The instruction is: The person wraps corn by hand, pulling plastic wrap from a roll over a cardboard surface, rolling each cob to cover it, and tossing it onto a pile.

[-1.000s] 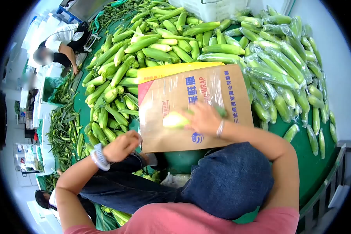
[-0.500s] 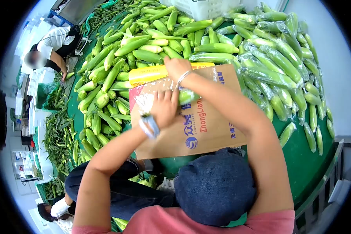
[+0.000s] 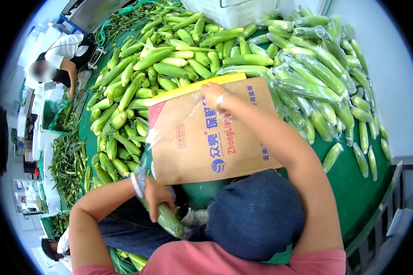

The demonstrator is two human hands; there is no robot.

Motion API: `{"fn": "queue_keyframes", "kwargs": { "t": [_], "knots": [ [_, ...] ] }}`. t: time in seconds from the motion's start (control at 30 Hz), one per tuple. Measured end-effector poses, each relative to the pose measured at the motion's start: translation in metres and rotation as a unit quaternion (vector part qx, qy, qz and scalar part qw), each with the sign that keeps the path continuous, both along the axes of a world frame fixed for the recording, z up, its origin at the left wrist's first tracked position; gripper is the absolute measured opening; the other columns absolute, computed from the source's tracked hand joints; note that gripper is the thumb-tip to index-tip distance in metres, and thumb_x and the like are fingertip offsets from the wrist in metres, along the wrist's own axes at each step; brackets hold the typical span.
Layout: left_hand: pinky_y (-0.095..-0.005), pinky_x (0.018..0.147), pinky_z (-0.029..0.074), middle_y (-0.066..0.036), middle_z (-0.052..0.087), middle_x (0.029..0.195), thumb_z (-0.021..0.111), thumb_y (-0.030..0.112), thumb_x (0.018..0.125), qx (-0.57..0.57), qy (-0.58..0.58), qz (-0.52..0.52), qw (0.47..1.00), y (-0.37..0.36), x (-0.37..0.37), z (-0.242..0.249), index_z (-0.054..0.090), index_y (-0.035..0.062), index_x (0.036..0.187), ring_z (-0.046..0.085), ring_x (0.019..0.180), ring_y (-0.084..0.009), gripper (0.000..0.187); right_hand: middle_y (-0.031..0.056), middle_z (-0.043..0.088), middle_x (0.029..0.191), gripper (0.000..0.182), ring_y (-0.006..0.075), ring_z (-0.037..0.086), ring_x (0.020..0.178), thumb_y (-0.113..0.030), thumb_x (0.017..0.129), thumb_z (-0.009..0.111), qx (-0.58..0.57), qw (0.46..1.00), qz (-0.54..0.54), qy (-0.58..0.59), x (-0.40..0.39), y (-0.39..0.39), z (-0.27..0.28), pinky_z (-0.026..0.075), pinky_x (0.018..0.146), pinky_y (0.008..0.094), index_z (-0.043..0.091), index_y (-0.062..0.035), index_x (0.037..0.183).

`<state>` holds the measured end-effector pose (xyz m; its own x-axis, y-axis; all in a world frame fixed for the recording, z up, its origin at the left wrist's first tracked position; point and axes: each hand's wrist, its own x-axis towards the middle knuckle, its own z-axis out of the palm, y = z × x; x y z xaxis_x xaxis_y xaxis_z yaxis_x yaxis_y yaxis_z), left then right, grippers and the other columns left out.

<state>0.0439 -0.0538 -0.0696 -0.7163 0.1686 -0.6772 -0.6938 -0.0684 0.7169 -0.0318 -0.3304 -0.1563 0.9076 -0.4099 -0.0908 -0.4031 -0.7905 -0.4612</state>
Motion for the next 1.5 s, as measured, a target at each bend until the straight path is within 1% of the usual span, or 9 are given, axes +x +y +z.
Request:
{"fn": "queue_keyframes", "kwargs": {
  "t": [0.1,0.23,0.37,0.53,0.67,0.83,1.03,1.23,1.5],
  "knots": [
    [-0.0374,0.08,0.047,-0.016,0.059,0.095,0.067,0.036,0.074,0.324,0.009,0.443,0.836,0.063,0.047,-0.009,0.047,-0.0007,0.115,0.058,0.091,-0.0254,0.059,0.0184,0.045,0.119,0.045,0.0343,0.041,0.113,-0.023,0.077,0.06,0.037,0.983,0.081,-0.16,-0.047,0.017,-0.004,0.034,0.098,0.0379,0.048,-0.0032,0.116],
    [-0.0388,0.081,0.047,-0.014,0.059,0.091,0.064,0.03,0.078,0.1,0.156,0.857,0.482,0.032,0.028,0.017,0.05,0.0023,0.101,0.057,0.093,-0.026,0.039,0.0181,0.049,0.118,0.057,0.0273,0.047,0.112,-0.038,0.08,0.063,0.303,0.937,0.13,-0.118,-0.071,0.089,0.011,0.039,0.093,0.0361,0.045,0.002,0.117],
    [-0.0424,0.084,0.045,-0.012,0.057,0.088,0.061,0.021,0.079,0.052,0.292,0.88,0.37,-0.035,0.003,0.008,0.052,0.0034,0.096,0.056,0.094,-0.0284,0.026,0.0142,0.06,0.099,0.047,0.0266,0.06,0.088,-0.033,0.082,0.064,0.658,0.729,0.09,-0.166,-0.057,0.158,0.035,0.048,0.079,0.0327,0.048,0.0003,0.11],
    [-0.03,0.055,0.052,-0.012,0.058,0.082,0.064,0.007,0.077,-0.303,0.11,0.925,0.2,-0.076,0.014,0.016,0.047,0.0028,0.099,0.058,0.057,-0.0188,0.028,0.0137,0.061,0.084,0.037,0.0241,0.059,0.064,-0.024,0.076,0.068,0.318,0.933,-0.016,-0.168,-0.083,0.145,0.05,0.048,0.057,0.0334,0.05,-0.0038,0.101],
    [-0.0385,0.057,0.046,-0.017,0.056,0.053,0.062,0.05,0.075,-0.501,-0.208,0.689,0.482,-0.074,0.048,-0.01,0.063,0.001,0.057,0.058,0.052,-0.0254,0.052,0.0124,0.058,0.083,0.044,0.0232,0.057,0.061,-0.019,0.065,0.069,-0.093,0.988,0.001,-0.123,-0.096,0.119,0.087,0.047,0.055,0.0341,0.055,-0.0063,0.105],
    [-0.0304,0.051,0.051,-0.02,0.061,0.083,0.029,0.066,0.085,-0.332,-0.104,0.464,0.815,-0.091,0.028,-0.007,0.059,-0.008,0.094,0.063,0.058,-0.0213,0.08,0.0094,0.06,0.091,0.033,0.0265,0.058,0.074,-0.014,0.067,0.062,-0.317,0.919,0.077,-0.221,-0.12,0.069,0.097,0.046,0.06,0.0344,0.059,-0.0073,0.099],
    [-0.0439,0.064,0.048,-0.021,0.061,0.074,0.053,0.031,0.085,-0.598,-0.355,0.651,0.304,-0.105,0.203,-0.08,0.06,0.0031,0.08,0.06,0.071,-0.037,0.029,0.0122,0.059,0.084,0.036,0.0275,0.058,0.076,-0.013,0.064,0.068,-0.131,0.908,-0.349,-0.192,-0.227,0.013,0.07,0.046,0.071,0.036,0.057,-0.0028,0.097],
    [-0.0452,0.086,0.044,-0.018,0.048,0.117,0.068,0.037,0.073,-0.523,-0.606,0.49,0.346,-0.092,0.342,-0.142,0.041,0.0053,0.117,0.048,0.11,-0.0338,0.06,0.0077,0.061,0.099,0.038,0.0188,0.058,0.086,-0.035,0.09,0.049,0.078,0.672,-0.572,-0.463,-0.451,-0.149,0.08,0.045,0.075,0.0263,0.056,-0.0049,0.112],
    [-0.0437,0.091,0.041,-0.018,0.044,0.118,0.074,0.034,0.068,-0.445,-0.529,0.572,0.441,-0.103,0.36,-0.137,0.043,0.0042,0.125,0.048,0.107,-0.0351,0.071,0.0064,0.058,0.075,0.023,0.0151,0.056,0.053,-0.018,0.081,0.062,0.083,0.922,-0.37,-0.079,-0.177,-0.007,0.076,0.045,0.047,0.0262,0.057,-0.004,0.098]
  ]
}}
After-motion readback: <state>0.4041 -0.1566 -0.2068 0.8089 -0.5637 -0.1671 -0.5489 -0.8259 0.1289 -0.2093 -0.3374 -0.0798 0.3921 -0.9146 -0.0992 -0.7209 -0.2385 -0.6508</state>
